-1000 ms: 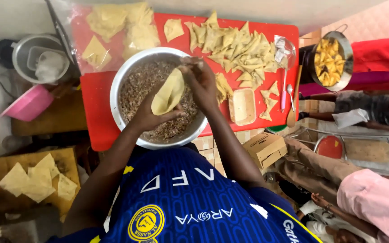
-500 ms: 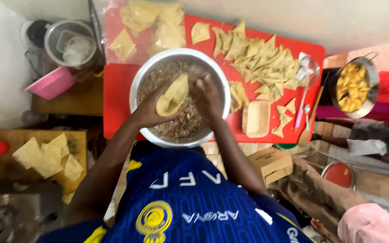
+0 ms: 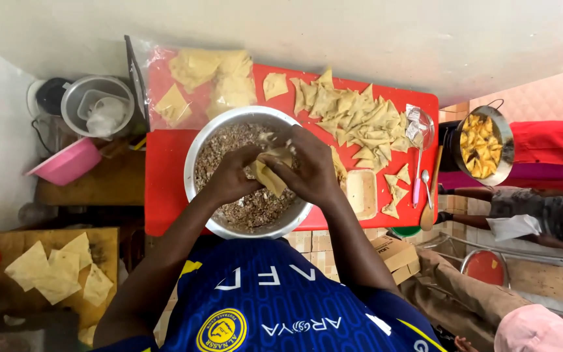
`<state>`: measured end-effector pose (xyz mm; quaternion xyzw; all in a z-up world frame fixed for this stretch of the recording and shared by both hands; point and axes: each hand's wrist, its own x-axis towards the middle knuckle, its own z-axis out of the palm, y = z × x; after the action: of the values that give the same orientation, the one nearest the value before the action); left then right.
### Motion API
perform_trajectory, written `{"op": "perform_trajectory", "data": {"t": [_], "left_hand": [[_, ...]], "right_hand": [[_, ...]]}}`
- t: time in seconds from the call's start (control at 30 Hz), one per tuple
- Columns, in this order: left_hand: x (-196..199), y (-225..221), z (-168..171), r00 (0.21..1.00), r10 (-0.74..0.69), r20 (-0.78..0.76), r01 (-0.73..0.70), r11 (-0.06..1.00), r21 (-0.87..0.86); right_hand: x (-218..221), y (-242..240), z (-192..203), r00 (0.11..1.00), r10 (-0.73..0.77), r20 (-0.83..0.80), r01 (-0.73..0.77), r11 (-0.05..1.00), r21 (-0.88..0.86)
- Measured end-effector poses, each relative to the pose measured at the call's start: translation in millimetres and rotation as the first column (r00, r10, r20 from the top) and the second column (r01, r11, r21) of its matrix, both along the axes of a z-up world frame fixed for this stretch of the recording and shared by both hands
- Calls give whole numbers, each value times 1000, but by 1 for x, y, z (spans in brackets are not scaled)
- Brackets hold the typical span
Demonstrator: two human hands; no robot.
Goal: Filling and folding dough sheets into samosas at a food preparation table
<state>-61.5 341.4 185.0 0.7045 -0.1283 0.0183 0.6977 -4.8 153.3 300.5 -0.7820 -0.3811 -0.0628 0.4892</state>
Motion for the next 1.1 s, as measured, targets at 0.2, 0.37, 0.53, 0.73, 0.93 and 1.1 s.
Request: {"op": "perform_trajectory", "data": {"t": [0.2,0.37,0.53,0.73,0.93,1.1], "left_hand": [[11,-13,-17,982,182,58,-186,978,93],[16,-16,-27,980,144,140,-120,978,-171],[6,-8,-12,990,15,138,36,933,-359],[-5,11,16,993,-38,113,71,950,-303],[-16,17,18,995,-68,71,89,930,-356],[-22,21,-16,996,-83,20,85,981,-173]], "right_hand": [[-2,19,37,978,38,204,-26,998,-63],[-1,27,46,979,44,200,-36,998,-44],[7,21,42,986,53,158,-48,998,-33],[11,18,39,995,92,33,-93,995,26],[10,28,38,983,166,-81,-159,983,88],[11,22,40,935,269,-231,-254,963,92]]}}
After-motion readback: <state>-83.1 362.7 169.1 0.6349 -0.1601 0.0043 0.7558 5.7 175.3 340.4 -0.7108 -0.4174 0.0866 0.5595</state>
